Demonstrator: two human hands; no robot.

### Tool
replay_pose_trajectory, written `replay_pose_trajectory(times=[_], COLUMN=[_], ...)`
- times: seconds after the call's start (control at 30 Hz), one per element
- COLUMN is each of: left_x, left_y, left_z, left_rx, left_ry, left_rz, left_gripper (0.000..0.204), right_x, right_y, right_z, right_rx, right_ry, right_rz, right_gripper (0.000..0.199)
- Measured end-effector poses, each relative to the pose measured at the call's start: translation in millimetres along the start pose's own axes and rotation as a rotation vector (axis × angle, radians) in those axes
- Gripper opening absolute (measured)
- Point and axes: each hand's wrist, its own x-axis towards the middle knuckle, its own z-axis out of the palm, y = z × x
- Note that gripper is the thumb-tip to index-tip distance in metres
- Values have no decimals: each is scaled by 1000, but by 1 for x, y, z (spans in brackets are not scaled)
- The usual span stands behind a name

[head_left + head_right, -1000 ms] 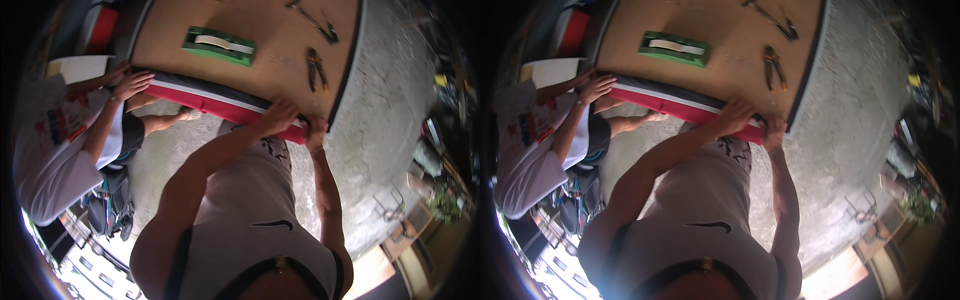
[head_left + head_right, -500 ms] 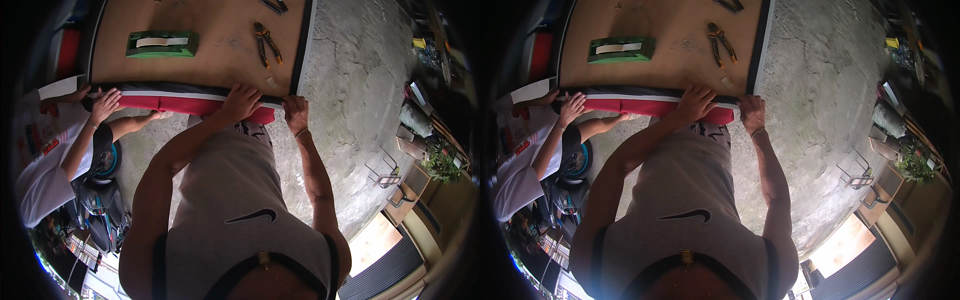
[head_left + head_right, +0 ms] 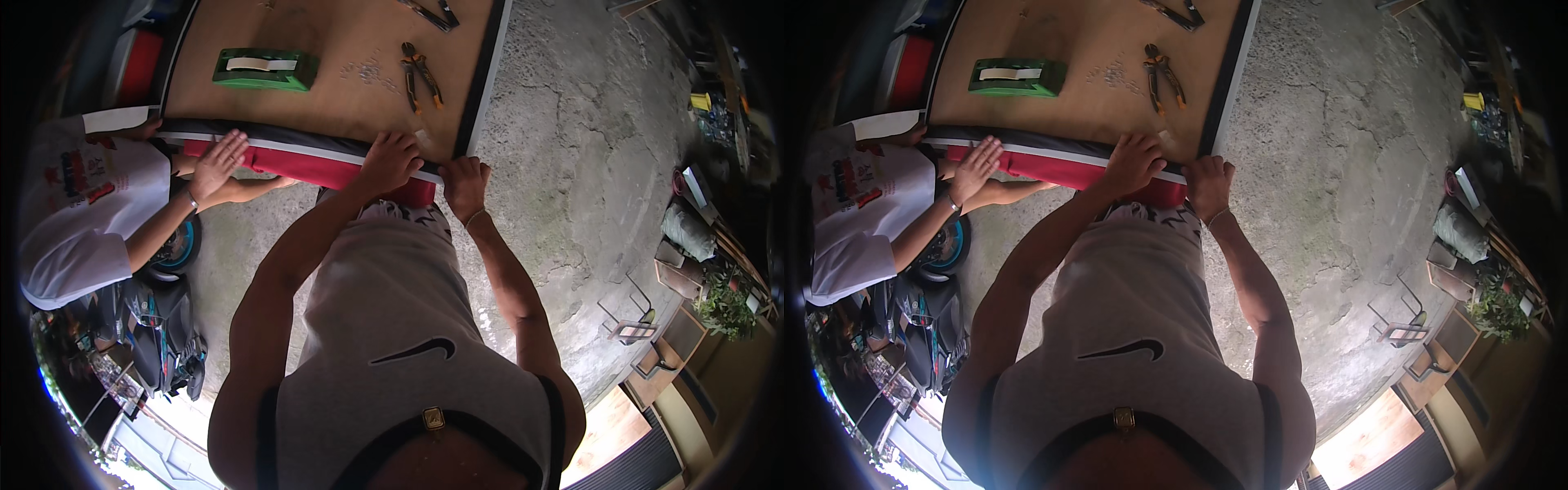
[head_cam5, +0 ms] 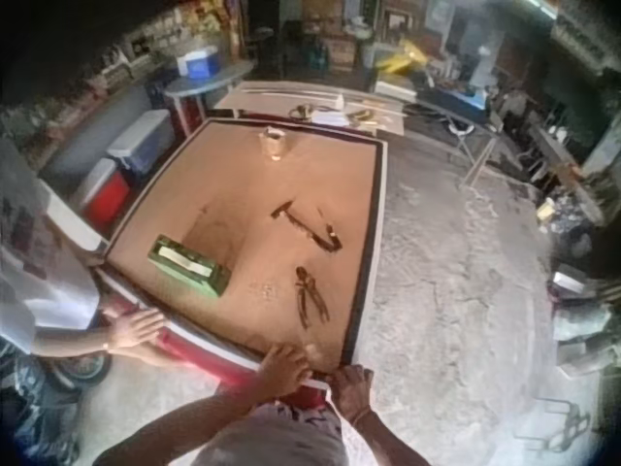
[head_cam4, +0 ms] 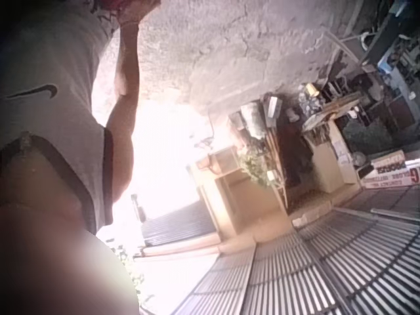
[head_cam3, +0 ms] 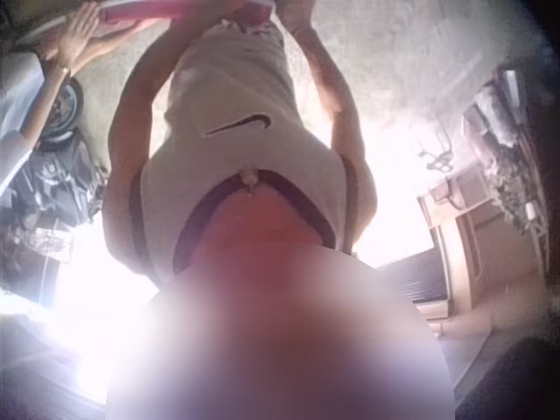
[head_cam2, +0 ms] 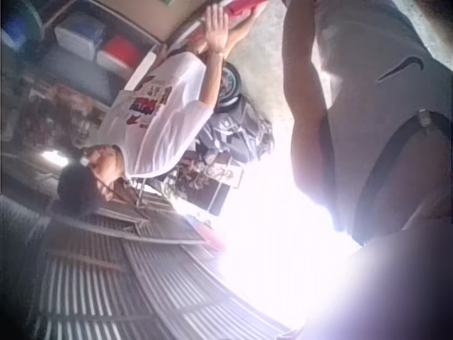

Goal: The person ties a yellow string to a wooden picture frame, carries the frame into a shop, and then works with another person to attach a black fabric backing to a large frame using a stapler.

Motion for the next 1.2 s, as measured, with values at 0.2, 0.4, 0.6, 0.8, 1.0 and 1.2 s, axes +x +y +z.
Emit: replay_pose_trajectory(times=[0.2, 0.4, 0.6, 0.8, 1.0, 1.2], left_x=[-5, 1, 2, 2, 4, 1], left_y=[3, 2, 13, 33, 34, 45], left_z=[0, 4, 1, 1, 6, 13], left_rx=[33, 96, 132, 191, 17, 53], left_ry=[-68, -50, -4, 158, -7, 146], left_rz=[10, 5, -91, -208, -212, -66], left_gripper=[19, 19, 18, 19, 25, 28], right_x=[-11, -5, -6, -4, -1, 0], right_y=[7, 21, 12, 22, 39, 44], right_z=[15, 10, 4, 24, 35, 42], right_rx=[142, 113, 145, 357, 751, 758], right_ry=[108, 28, 63, 177, 114, 146], right_rz=[87, -74, 323, 531, 597, 570], right_gripper=[10, 10, 22, 66, 86, 86])
